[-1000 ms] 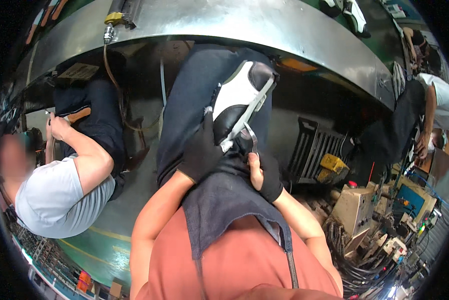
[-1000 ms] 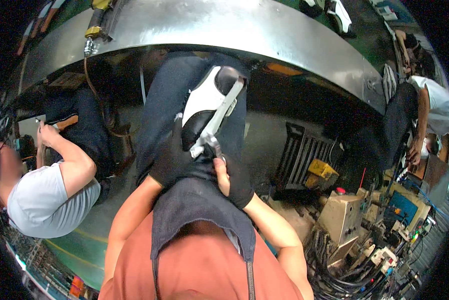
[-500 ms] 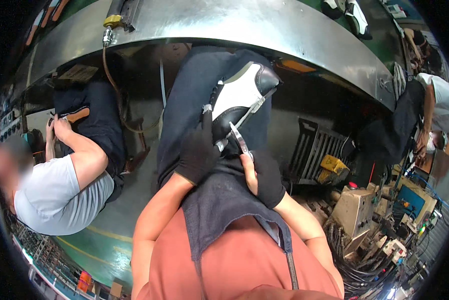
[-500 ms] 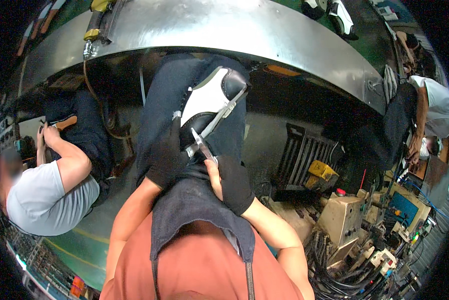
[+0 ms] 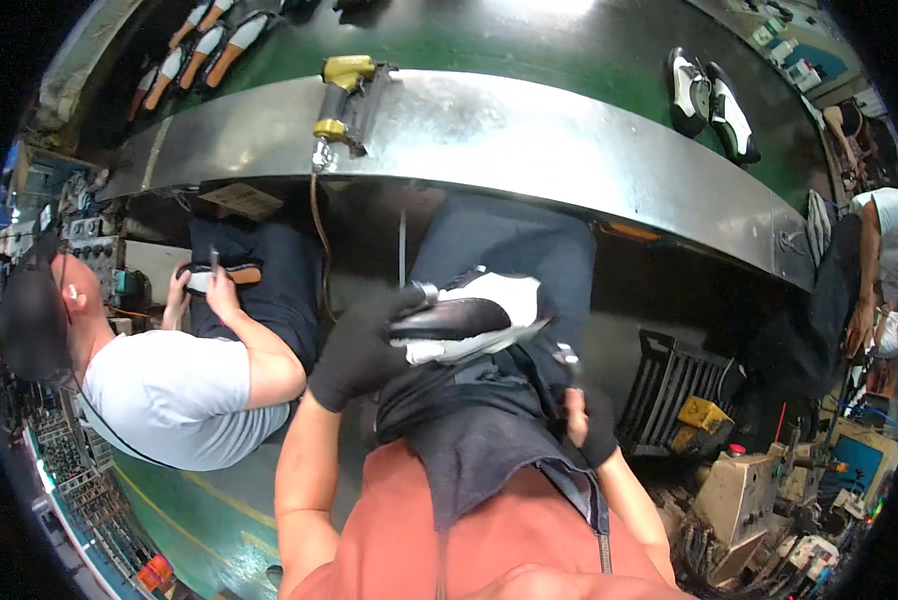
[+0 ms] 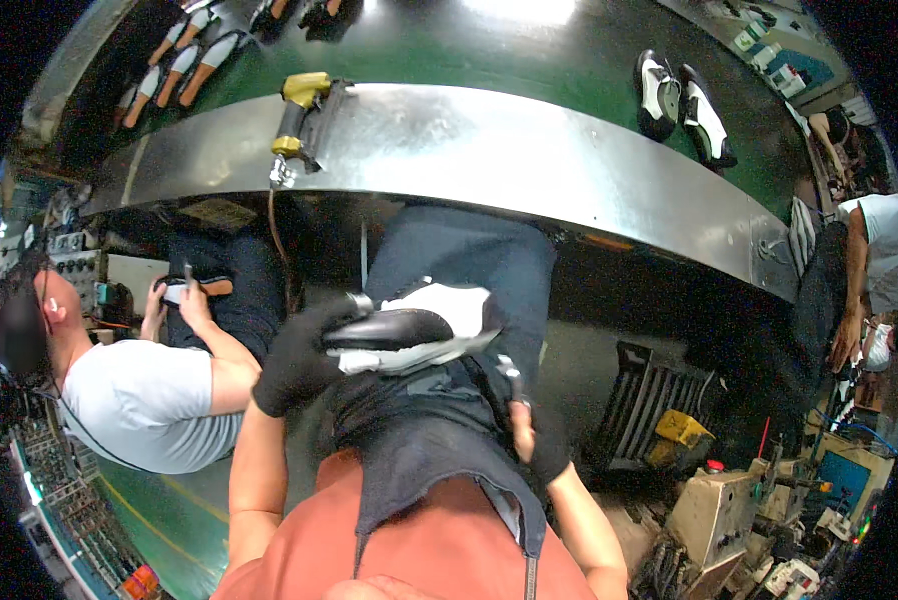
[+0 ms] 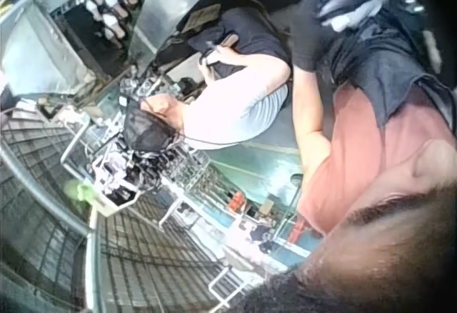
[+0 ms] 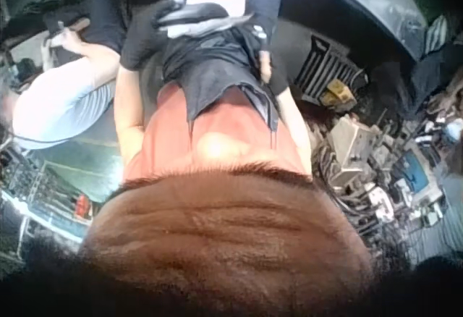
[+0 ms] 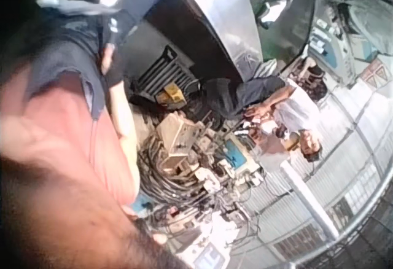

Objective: The person repairs a black shoe by scraping the sole with a metal tool and wiping the surface with a cloth. They then use a pneumatic nail gun to attach a new sole piece to the shoe. The person handles the shoe and tools with gloved hands while seated at a workbench.

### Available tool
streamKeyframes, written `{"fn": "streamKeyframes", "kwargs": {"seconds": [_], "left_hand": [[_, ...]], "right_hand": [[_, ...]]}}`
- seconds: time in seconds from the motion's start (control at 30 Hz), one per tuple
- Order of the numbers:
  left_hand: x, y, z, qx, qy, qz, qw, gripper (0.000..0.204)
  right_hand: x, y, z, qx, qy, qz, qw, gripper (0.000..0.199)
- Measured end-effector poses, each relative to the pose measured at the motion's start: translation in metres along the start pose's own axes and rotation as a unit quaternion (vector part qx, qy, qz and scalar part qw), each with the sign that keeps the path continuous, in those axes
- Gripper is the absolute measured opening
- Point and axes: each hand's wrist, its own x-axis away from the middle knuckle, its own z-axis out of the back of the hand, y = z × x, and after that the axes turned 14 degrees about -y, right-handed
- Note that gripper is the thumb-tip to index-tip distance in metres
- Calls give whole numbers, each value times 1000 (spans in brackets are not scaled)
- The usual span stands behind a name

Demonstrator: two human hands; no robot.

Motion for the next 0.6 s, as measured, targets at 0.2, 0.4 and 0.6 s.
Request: {"fn": "streamKeyframes", "kwargs": {"seconds": [0.2,0.4,0.6], "left_hand": [[-117,-58,-87,17,200,-84,976,66],[-84,-120,-130,306,67,-39,949,64],[-69,-83,-182,159,136,-104,972,94]], "right_hand": [[-25,-28,-2,-268,-17,-128,955,54],[-28,1,24,-139,-64,-61,986,48],[-81,-72,73,296,-285,13,912,45]]}}
